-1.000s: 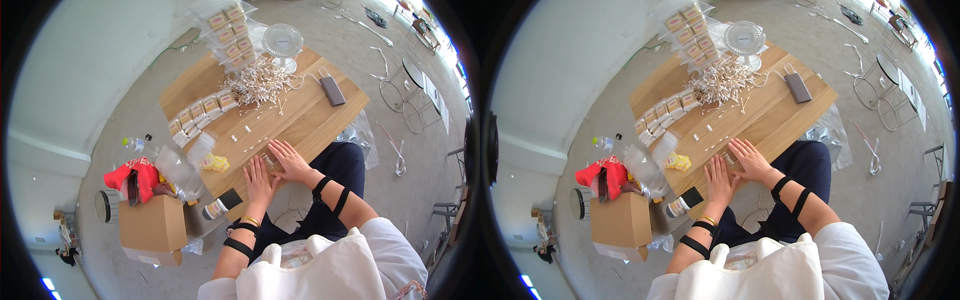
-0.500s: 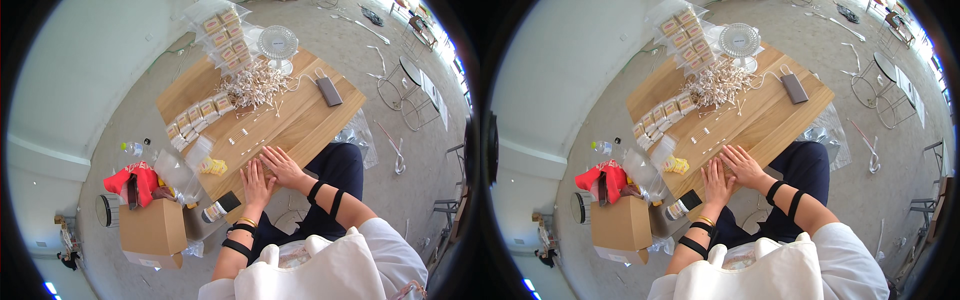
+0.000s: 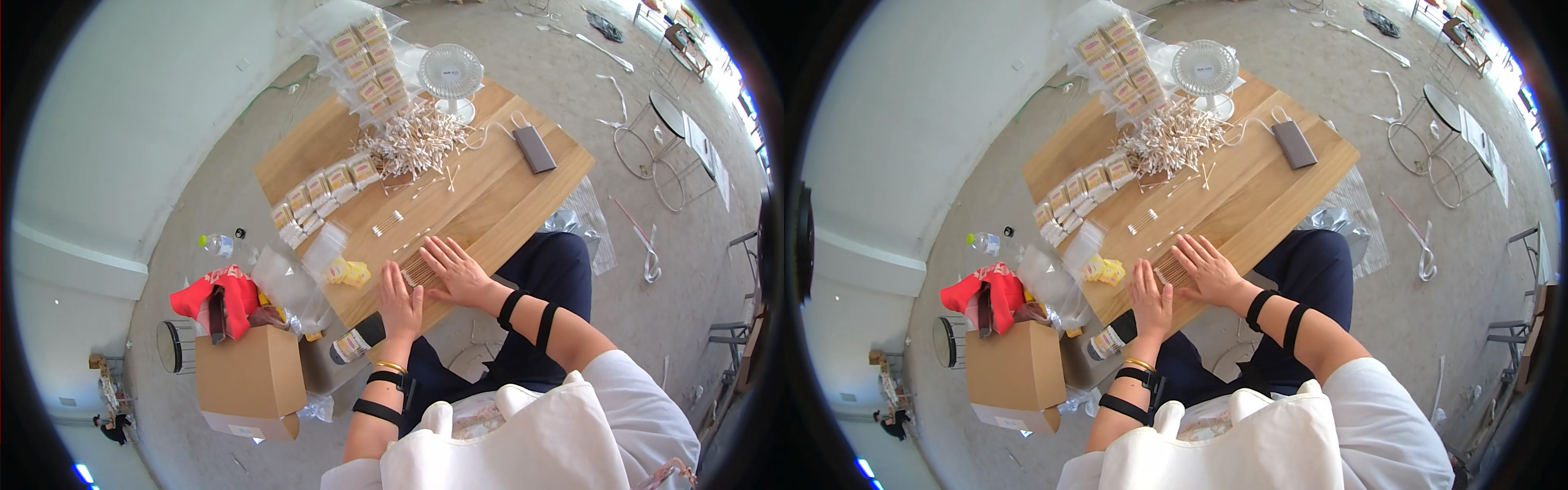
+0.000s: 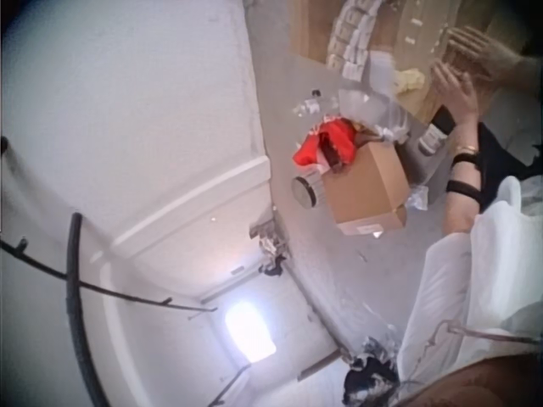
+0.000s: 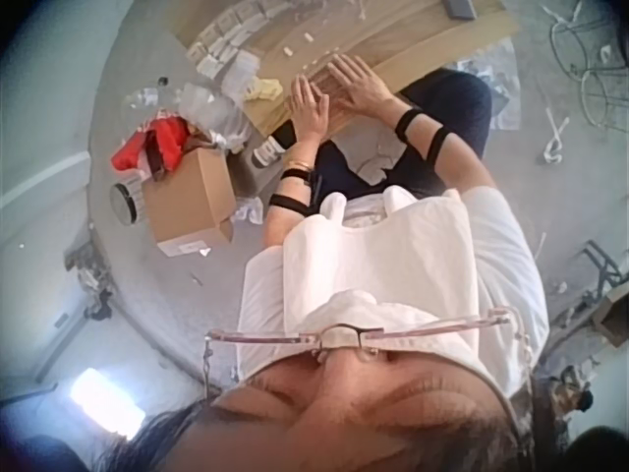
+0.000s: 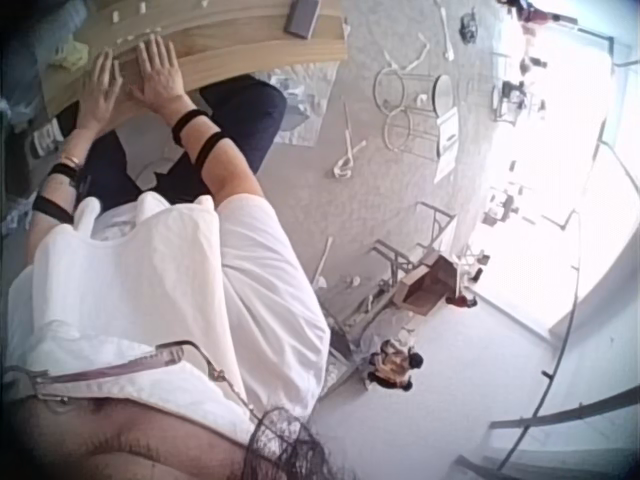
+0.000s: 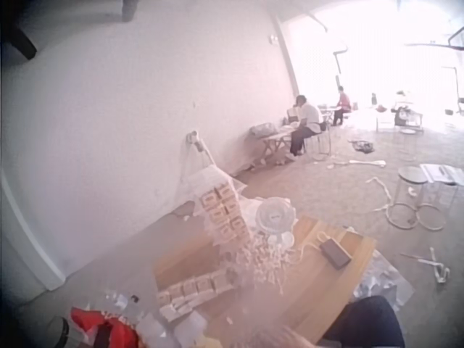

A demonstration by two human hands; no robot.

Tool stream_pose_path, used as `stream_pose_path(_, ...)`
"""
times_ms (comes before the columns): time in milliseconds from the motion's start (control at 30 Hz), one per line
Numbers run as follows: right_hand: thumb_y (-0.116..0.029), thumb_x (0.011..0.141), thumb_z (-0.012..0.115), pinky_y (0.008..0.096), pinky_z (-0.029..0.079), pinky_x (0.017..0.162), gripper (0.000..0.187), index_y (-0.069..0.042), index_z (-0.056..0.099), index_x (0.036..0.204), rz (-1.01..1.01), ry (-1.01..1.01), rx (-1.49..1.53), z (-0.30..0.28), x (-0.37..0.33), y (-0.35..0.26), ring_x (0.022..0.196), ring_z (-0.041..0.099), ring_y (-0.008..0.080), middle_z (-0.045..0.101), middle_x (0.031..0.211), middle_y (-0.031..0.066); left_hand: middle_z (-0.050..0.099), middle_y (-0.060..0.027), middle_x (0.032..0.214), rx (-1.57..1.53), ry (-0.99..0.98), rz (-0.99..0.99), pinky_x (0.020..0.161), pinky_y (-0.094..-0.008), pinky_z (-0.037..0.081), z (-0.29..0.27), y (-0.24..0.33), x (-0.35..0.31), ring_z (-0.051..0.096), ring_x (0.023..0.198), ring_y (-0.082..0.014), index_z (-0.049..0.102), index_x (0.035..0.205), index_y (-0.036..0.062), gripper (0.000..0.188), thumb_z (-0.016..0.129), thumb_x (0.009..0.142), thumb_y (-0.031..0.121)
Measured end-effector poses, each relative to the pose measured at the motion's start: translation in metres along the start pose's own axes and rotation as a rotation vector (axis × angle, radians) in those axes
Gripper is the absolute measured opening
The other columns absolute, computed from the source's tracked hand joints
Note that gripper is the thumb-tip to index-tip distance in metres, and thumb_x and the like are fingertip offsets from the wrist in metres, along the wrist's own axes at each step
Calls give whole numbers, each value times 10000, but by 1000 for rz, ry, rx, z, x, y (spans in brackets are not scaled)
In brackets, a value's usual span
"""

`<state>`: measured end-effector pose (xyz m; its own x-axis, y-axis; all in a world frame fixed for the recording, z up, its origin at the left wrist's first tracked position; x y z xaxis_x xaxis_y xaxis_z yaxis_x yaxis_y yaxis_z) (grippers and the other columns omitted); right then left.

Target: The recorder is sorting and arranging cotton swabs into stacks on a wooden table.

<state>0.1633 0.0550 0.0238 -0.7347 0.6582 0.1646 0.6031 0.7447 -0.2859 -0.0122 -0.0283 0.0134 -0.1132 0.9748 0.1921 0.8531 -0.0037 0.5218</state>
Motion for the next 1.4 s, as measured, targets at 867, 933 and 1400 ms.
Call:
stream_pose_path(867,-545,852,625,466,151,1248,949,-21,264,1557,2,-45,-13,-1,3,-5,1520,196,331,226,1622,217,268,-182,1611,240,-117,82,1214,-586,104,6,4,-9,209,1513,-341,243,1563,11,804,296,1016,598)
stream_pose_path(933,-575,855,616,460,154,1248,969,-14,254,1557,-32,-70,79,-2,1,-2,1516,213,317,246,1619,201,266,-193,1609,225,-100,51,1214,-583,100,4,0,-13,203,1514,-346,248,1557,-2,819,306,1010,606)
stream_pose_path(1400,-482,965,461,444,118,1257,783,-12,261,1558,-22,-37,-63,15,4,-5,1532,175,287,232,1635,177,159,-294,1617,389,-56,-75,1223,-579,52,24,15,-8,105,1529,-394,162,1527,-132,941,247,1002,645)
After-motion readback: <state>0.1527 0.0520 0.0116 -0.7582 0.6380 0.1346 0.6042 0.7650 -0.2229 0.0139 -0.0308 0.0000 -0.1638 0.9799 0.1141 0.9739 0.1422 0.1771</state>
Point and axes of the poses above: each hand's wrist, its own x-axis towards the middle knuckle, its own z-axis out of the palm, y = z × x, the point moved 1 cm from there along x, towards the middle knuckle
